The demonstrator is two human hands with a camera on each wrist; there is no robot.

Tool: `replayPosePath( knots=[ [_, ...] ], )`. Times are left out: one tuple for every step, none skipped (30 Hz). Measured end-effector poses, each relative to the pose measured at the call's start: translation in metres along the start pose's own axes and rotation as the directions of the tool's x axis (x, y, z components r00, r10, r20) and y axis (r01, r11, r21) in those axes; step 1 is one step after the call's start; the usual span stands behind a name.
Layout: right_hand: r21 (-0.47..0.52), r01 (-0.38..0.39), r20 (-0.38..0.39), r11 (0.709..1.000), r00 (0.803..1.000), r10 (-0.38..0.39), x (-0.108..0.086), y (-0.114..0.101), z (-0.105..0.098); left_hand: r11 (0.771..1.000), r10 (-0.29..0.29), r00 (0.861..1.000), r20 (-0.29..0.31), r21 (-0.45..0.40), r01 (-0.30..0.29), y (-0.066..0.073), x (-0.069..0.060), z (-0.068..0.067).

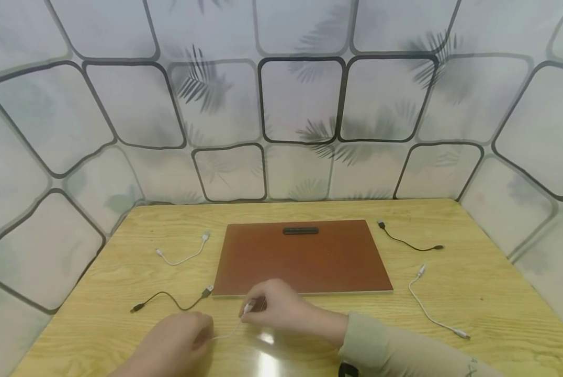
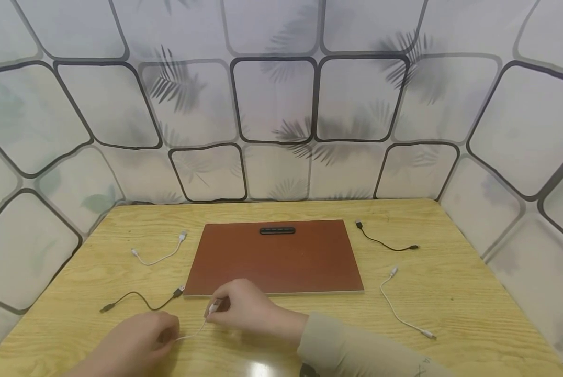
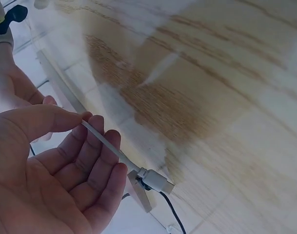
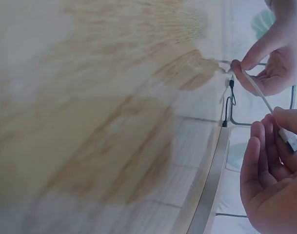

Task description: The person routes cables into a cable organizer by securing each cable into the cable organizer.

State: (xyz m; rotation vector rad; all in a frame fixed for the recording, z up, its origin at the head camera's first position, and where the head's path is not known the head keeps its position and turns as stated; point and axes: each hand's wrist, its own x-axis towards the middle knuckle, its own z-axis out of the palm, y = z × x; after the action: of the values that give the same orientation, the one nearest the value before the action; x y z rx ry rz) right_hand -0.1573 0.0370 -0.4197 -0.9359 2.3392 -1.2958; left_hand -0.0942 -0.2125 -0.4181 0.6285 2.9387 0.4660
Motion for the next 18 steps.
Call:
replayPosePath(
  knots=[
    [0.019, -0.007, -0.005, 1.0, 1.0, 0.007, 0.0004, 0.0004, -0.0002, 1.0, -0.005, 1.0, -0.001, -0.001, 0.005, 0.0006, 0.0004, -0.0003],
    [0.041, -0.015, -0.011, 0.999, 1.0, 0.015, 0.0006, 0.0008, -0.0004, 1.0, -0.01, 1.0, 0.0, -0.008, 0.01, 0.0011, 0.0007, -0.0005],
    [0.07, -0.028, -0.013, 0.997, 0.999, 0.029, 0.0008, 0.0014, -0.0006, 1.0, -0.013, 1.0, 0.0, -0.013, 0.013, 0.0017, 0.0009, -0.0008],
    [0.099, -0.045, -0.015, 0.994, 0.999, 0.046, 0.001, 0.0021, -0.0008, 1.0, -0.017, 1.0, 0.002, -0.018, 0.017, 0.0024, 0.0012, -0.0013],
    [0.131, -0.062, -0.015, 0.989, 0.998, 0.065, 0.0012, 0.0027, -0.001, 1.0, -0.019, 1.0, 0.003, -0.023, 0.019, 0.0029, 0.0016, -0.0017],
    [0.175, -0.079, -0.013, 0.981, 0.996, 0.083, 0.0014, 0.0033, -0.0013, 0.999, -0.021, 1.0, 0.004, -0.03, 0.021, 0.0033, 0.0021, -0.002],
    [0.217, -0.096, -0.01, 0.971, 0.995, 0.101, 0.0016, 0.0039, -0.0017, 0.999, -0.021, 1.0, 0.005, -0.036, 0.021, 0.0036, 0.0024, -0.0023],
    [0.261, -0.117, -0.006, 0.958, 0.992, 0.123, 0.0018, 0.0046, -0.002, 0.999, -0.021, 1.0, 0.008, -0.04, 0.021, 0.004, 0.0027, -0.0027],
    [0.305, -0.136, 0.001, 0.943, 0.99, 0.143, 0.0022, 0.005, -0.0024, 0.999, -0.024, 1.0, 0.009, -0.042, 0.024, 0.0043, 0.003, -0.003],
    [0.337, -0.151, 0.004, 0.929, 0.987, 0.159, 0.0025, 0.0053, -0.0027, 0.999, -0.027, 1.0, 0.012, -0.045, 0.028, 0.0046, 0.0034, -0.0033],
    [0.37, -0.167, 0.006, 0.914, 0.984, 0.177, 0.0029, 0.0056, -0.0031, 0.998, -0.029, 0.999, 0.013, -0.049, 0.03, 0.0047, 0.0038, -0.0034],
    [0.395, -0.178, 0.006, 0.901, 0.982, 0.191, 0.0034, 0.0059, -0.0035, 0.998, -0.031, 0.999, 0.013, -0.052, 0.032, 0.0047, 0.0044, -0.0034],
    [0.413, -0.187, 0.005, 0.891, 0.979, 0.203, 0.0036, 0.0063, -0.0038, 0.998, -0.035, 0.999, 0.014, -0.059, 0.036, 0.0048, 0.0048, -0.0035],
    [0.437, -0.199, 0.003, 0.877, 0.975, 0.22, 0.0039, 0.0067, -0.004, 0.997, -0.041, 0.999, 0.017, -0.067, 0.042, 0.0047, 0.0054, -0.0035],
    [0.457, -0.206, 0.0, 0.865, 0.973, 0.232, 0.004, 0.0069, -0.0042, 0.996, -0.04, 0.999, 0.017, -0.075, 0.041, 0.0044, 0.0061, -0.0033],
    [0.472, -0.212, -0.007, 0.856, 0.97, 0.244, 0.0039, 0.0071, -0.0045, 0.996, -0.036, 0.999, 0.013, -0.08, 0.037, 0.004, 0.0068, -0.0031],
    [0.491, -0.216, -0.015, 0.844, 0.967, 0.256, 0.004, 0.0076, -0.0047, 0.996, -0.033, 0.999, 0.012, -0.087, 0.034, 0.0035, 0.0075, -0.0031],
    [0.505, -0.218, -0.022, 0.835, 0.964, 0.266, 0.0039, 0.008, -0.0049, 0.995, -0.029, 1.0, 0.008, -0.092, 0.03, 0.0029, 0.0084, -0.003]
  ],
)
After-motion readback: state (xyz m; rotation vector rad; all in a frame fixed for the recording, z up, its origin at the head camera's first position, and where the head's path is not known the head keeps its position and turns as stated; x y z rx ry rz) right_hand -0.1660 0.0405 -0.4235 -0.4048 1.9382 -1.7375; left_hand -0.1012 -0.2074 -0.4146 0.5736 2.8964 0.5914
